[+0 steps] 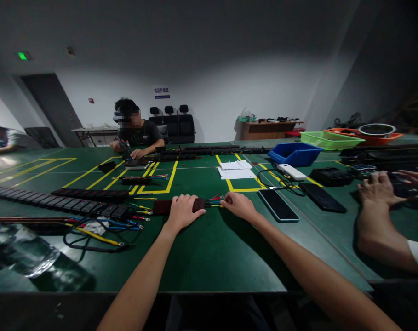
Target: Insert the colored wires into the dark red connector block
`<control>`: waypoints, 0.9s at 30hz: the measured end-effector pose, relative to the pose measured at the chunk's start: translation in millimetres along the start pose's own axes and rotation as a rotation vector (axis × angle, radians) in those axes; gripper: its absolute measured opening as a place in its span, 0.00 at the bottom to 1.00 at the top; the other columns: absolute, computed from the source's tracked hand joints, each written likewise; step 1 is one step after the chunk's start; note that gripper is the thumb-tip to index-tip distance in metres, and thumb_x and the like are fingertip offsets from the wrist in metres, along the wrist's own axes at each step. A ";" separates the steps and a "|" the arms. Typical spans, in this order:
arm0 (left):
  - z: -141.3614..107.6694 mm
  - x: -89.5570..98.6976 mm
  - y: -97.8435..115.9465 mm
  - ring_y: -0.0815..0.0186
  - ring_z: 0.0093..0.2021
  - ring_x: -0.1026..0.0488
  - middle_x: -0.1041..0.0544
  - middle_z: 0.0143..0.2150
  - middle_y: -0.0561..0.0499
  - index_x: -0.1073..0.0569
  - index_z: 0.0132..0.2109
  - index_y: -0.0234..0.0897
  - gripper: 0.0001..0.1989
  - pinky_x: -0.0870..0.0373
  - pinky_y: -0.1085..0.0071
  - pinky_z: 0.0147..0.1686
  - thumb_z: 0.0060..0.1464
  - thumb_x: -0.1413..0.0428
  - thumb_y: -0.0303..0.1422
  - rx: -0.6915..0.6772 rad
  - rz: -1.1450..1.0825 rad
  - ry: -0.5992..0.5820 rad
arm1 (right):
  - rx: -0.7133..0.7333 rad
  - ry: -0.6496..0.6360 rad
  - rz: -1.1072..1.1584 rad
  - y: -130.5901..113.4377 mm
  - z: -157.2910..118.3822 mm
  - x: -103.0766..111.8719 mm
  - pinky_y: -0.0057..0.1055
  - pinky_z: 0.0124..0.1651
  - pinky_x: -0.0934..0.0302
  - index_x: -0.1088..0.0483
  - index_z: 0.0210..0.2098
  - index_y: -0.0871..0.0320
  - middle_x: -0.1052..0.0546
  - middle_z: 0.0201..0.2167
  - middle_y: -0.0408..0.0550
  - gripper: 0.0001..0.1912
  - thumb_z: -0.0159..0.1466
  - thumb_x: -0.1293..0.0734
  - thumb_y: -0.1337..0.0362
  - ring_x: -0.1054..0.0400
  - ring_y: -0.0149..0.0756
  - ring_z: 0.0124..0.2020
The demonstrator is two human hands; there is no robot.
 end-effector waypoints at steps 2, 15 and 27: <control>0.1 -0.2 -0.3 0.53 0.48 0.30 0.23 0.47 0.45 0.28 0.53 0.42 0.27 0.41 0.58 0.48 0.59 0.49 0.57 0.001 0.004 0.003 | -0.034 -0.006 0.033 5.8 1.9 -2.1 0.28 0.30 0.52 0.27 0.37 0.54 0.23 0.33 0.45 0.13 0.64 0.33 0.51 0.31 0.35 0.34; 0.8 -0.9 -0.1 0.52 0.49 0.30 0.24 0.47 0.45 0.28 0.53 0.42 0.27 0.42 0.58 0.48 0.59 0.49 0.57 0.005 0.019 0.001 | -0.090 0.044 -0.014 4.6 -2.6 0.3 0.29 0.29 0.52 0.27 0.33 0.54 0.22 0.34 0.46 0.13 0.65 0.34 0.51 0.30 0.36 0.34; 1.1 -0.2 0.2 0.53 0.49 0.29 0.23 0.48 0.45 0.28 0.53 0.42 0.27 0.40 0.58 0.48 0.59 0.50 0.57 0.006 0.010 -0.009 | -0.143 0.029 -0.043 7.6 -2.4 -1.0 0.28 0.31 0.48 0.28 0.39 0.53 0.22 0.35 0.47 0.16 0.66 0.36 0.47 0.29 0.37 0.34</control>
Point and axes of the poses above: each hand's wrist, its own z-axis towards the middle knuckle, its own x-axis out of the back of the hand, y = z × x, the point moved 9 cm from there along z, towards the middle knuckle
